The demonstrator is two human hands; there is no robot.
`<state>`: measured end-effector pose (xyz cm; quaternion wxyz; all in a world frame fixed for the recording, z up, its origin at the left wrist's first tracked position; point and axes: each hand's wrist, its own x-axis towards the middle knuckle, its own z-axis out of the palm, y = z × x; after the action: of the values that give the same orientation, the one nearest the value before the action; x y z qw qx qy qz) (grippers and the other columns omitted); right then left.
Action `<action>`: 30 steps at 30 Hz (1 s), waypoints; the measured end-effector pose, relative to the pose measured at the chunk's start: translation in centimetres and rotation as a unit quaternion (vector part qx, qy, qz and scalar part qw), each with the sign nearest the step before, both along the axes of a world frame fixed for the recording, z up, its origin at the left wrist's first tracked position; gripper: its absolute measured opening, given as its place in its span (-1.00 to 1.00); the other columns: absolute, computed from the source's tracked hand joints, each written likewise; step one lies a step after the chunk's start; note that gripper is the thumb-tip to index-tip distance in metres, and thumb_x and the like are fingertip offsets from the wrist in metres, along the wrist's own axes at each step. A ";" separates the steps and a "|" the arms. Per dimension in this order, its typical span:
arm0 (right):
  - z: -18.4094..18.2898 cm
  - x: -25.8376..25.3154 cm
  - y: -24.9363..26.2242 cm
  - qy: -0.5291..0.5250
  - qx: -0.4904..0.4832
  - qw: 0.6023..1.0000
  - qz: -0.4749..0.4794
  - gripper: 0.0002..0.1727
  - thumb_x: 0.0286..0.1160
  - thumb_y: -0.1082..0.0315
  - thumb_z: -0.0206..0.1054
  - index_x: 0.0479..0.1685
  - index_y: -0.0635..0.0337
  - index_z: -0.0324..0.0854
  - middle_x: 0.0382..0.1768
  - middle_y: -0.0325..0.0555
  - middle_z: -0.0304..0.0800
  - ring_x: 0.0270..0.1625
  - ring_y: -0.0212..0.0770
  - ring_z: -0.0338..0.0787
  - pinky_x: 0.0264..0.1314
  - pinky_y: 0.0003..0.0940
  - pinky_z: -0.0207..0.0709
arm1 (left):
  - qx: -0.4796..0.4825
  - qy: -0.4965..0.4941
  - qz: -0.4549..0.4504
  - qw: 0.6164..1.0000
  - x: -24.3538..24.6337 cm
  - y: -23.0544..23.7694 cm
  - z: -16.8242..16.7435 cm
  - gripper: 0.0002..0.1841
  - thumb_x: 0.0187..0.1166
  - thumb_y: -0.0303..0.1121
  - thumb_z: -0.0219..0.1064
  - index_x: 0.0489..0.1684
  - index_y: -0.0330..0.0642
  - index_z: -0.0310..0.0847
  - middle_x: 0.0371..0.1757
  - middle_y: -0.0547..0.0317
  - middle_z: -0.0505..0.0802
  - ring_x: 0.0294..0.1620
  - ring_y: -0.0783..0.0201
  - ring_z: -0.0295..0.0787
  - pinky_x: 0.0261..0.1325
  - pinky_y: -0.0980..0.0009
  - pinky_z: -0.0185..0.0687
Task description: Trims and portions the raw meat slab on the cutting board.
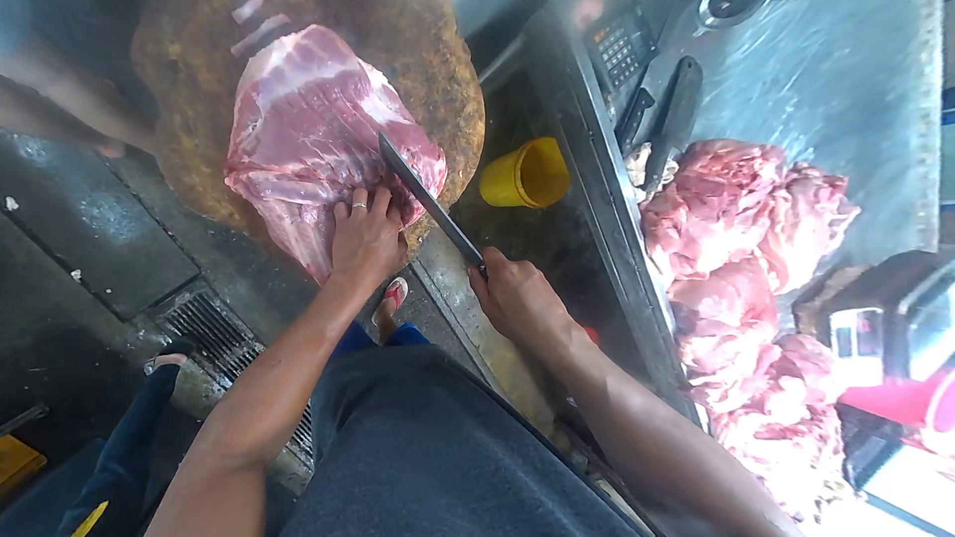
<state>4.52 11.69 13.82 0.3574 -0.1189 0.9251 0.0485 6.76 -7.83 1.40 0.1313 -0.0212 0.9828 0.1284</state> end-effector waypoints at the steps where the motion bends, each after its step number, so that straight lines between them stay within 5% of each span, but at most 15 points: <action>1: -0.1 0.1 0.0 0.003 0.001 1.000 0.001 -0.63 0.86 -0.04 0.02 -0.06 0.06 0.51 -0.45 -0.05 0.70 -0.28 0.04 0.85 -0.30 0.02 0.69 | 0.001 0.001 0.000 1.000 0.0 0.0 0.0 -0.40 0.53 0.05 0.26 0.57 0.07 0.54 0.59 0.11 0.55 0.58 -0.16 0.39 0.28 -0.18 0.41; 18: -0.2 1.6 -0.4 -0.042 0.042 0.997 -0.041 -0.60 0.89 -0.02 -0.06 0.08 0.12 0.48 -0.26 0.07 0.78 -0.06 0.13 0.89 -0.08 0.07 0.74 | -0.012 0.009 -0.043 0.999 0.5 0.3 0.5 -0.59 0.58 -0.05 0.26 0.28 -0.02 0.71 0.56 0.09 0.58 0.54 -0.18 0.42 0.26 -0.18 0.43; 30: 0.9 2.0 -0.2 -0.069 0.023 0.996 -0.059 -0.61 0.89 0.01 -0.03 0.10 0.15 0.50 -0.23 0.06 0.77 -0.06 0.08 0.87 -0.03 0.04 0.73 | -0.008 0.002 -0.063 0.998 0.8 0.1 0.6 -0.50 0.56 -0.04 0.24 0.43 -0.02 0.64 0.69 0.10 0.49 0.61 -0.20 0.37 0.34 -0.20 0.40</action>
<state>6.54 11.52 14.76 0.4254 -0.0590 0.9022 0.0406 7.57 -7.68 1.96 0.1373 0.0404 0.9833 0.1122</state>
